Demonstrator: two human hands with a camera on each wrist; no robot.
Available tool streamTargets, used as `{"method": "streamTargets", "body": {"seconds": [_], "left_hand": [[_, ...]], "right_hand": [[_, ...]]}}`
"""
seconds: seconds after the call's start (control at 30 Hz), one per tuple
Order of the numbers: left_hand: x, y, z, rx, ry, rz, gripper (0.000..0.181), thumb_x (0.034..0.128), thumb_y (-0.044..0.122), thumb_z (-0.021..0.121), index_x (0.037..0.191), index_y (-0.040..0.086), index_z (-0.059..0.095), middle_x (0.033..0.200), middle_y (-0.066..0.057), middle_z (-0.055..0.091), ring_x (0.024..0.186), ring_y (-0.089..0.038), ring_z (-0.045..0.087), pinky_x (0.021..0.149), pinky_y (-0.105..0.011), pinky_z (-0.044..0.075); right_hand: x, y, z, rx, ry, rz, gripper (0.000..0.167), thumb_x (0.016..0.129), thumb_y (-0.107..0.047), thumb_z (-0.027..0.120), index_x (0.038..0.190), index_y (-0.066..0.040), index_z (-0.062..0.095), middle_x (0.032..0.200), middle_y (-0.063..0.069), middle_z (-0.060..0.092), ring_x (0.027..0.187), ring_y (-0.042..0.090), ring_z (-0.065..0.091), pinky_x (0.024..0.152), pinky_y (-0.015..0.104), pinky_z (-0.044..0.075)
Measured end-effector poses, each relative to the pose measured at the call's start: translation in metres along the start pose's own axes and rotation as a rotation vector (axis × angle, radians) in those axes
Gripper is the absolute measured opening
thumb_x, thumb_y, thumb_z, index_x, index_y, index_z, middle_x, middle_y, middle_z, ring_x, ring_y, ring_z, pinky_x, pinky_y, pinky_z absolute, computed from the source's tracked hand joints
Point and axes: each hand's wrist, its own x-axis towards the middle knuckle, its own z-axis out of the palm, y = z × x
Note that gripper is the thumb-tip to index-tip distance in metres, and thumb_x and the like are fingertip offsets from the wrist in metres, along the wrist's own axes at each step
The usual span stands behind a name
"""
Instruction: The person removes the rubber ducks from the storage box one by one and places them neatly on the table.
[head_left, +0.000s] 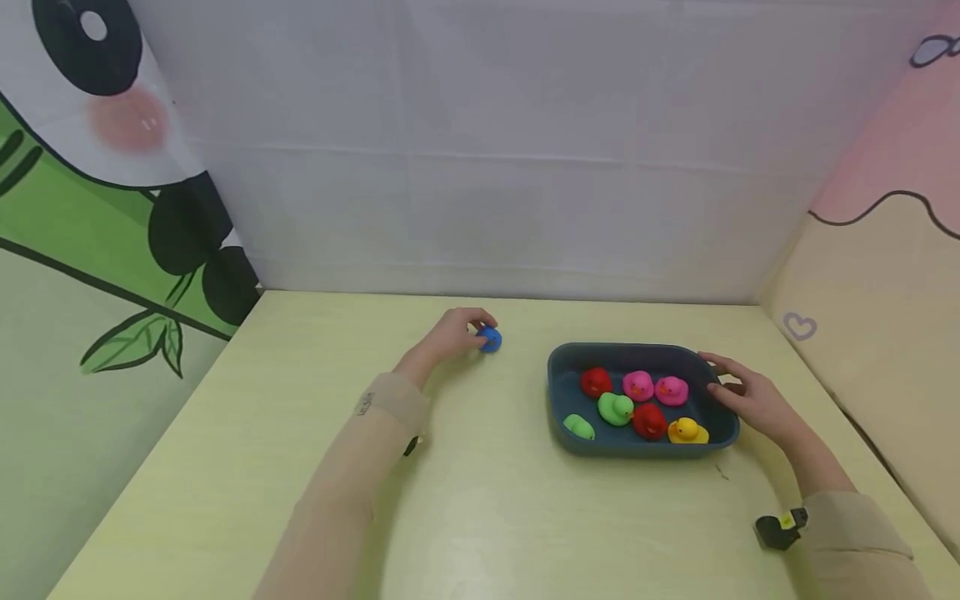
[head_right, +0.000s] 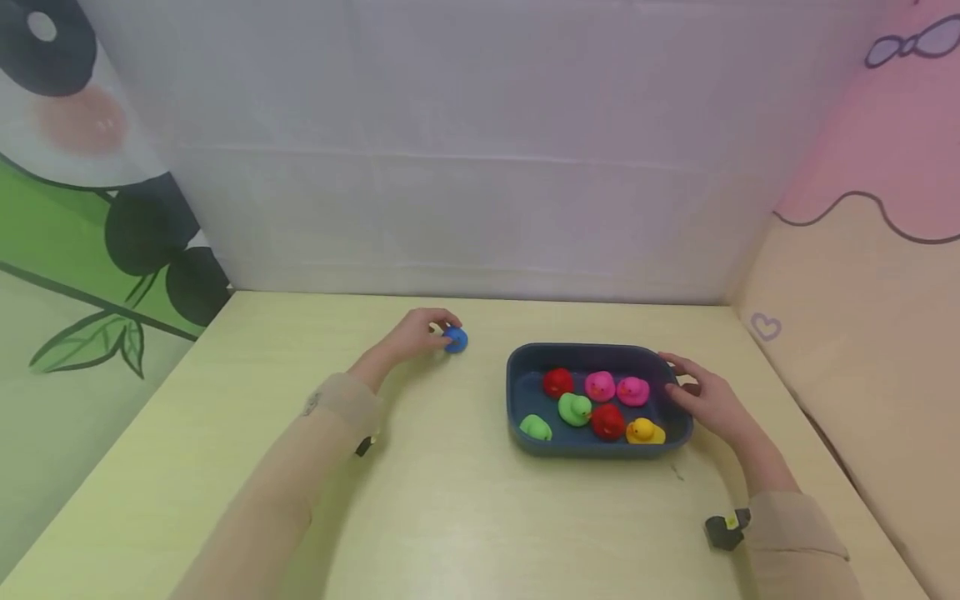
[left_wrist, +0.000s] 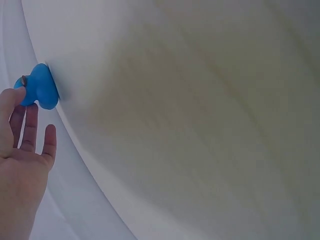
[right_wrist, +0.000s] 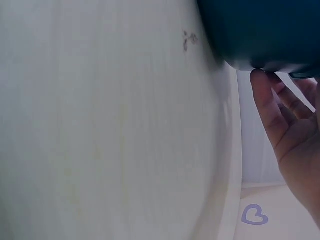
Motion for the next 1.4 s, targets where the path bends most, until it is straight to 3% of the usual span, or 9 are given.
{"method": "streamTargets", "body": {"seconds": [0.43,0.77,1.07,1.27,1.4], "left_hand": [[0.0,0.001,0.0,-0.007,0.015,-0.007,0.022,0.0862,0.007,0.066,0.108,0.01,0.069,0.105,-0.007,0.068,0.102,-0.021,0.059,0.091,-0.038,0.046],[-0.005,0.001,0.003,-0.002,0.062,0.005,0.031,0.0849,0.009,0.068,0.115,0.011,0.065,0.121,-0.006,0.06,0.11,-0.024,0.053,0.094,-0.039,0.046],[-0.014,0.018,0.0,-0.076,0.09,0.054,0.034,0.0852,0.014,0.07,0.119,0.011,0.063,0.118,-0.004,0.064,0.108,-0.024,0.054,0.091,-0.038,0.047],[-0.022,0.034,0.0,-0.126,0.134,0.097,0.033,0.0849,0.012,0.069,0.117,0.009,0.064,0.116,-0.009,0.064,0.108,-0.03,0.054,0.091,-0.046,0.047],[-0.03,0.049,0.0,-0.156,0.139,0.098,0.034,0.0851,0.014,0.069,0.118,0.008,0.063,0.116,-0.01,0.064,0.109,-0.031,0.055,0.092,-0.047,0.047]], "right_hand": [[0.001,0.0,-0.001,-0.001,0.008,0.007,0.049,0.096,-0.015,0.053,0.142,-0.006,0.038,0.13,0.032,0.046,0.108,0.053,0.053,0.075,0.007,0.042],[0.001,0.004,0.0,0.011,0.018,0.005,0.048,0.096,-0.015,0.053,0.142,-0.006,0.04,0.133,0.034,0.045,0.109,0.053,0.052,0.075,0.006,0.042],[-0.001,0.004,0.002,0.033,0.024,-0.012,0.047,0.097,-0.013,0.052,0.142,-0.006,0.04,0.135,0.032,0.043,0.107,0.052,0.053,0.077,0.006,0.043],[-0.001,0.002,0.002,0.037,0.018,-0.016,0.047,0.097,-0.014,0.051,0.142,-0.007,0.039,0.137,0.03,0.042,0.108,0.048,0.052,0.078,0.006,0.042],[0.0,0.002,0.003,0.065,0.003,-0.01,0.048,0.098,-0.014,0.05,0.144,-0.007,0.036,0.137,0.032,0.04,0.109,0.054,0.05,0.078,0.005,0.041]]}}
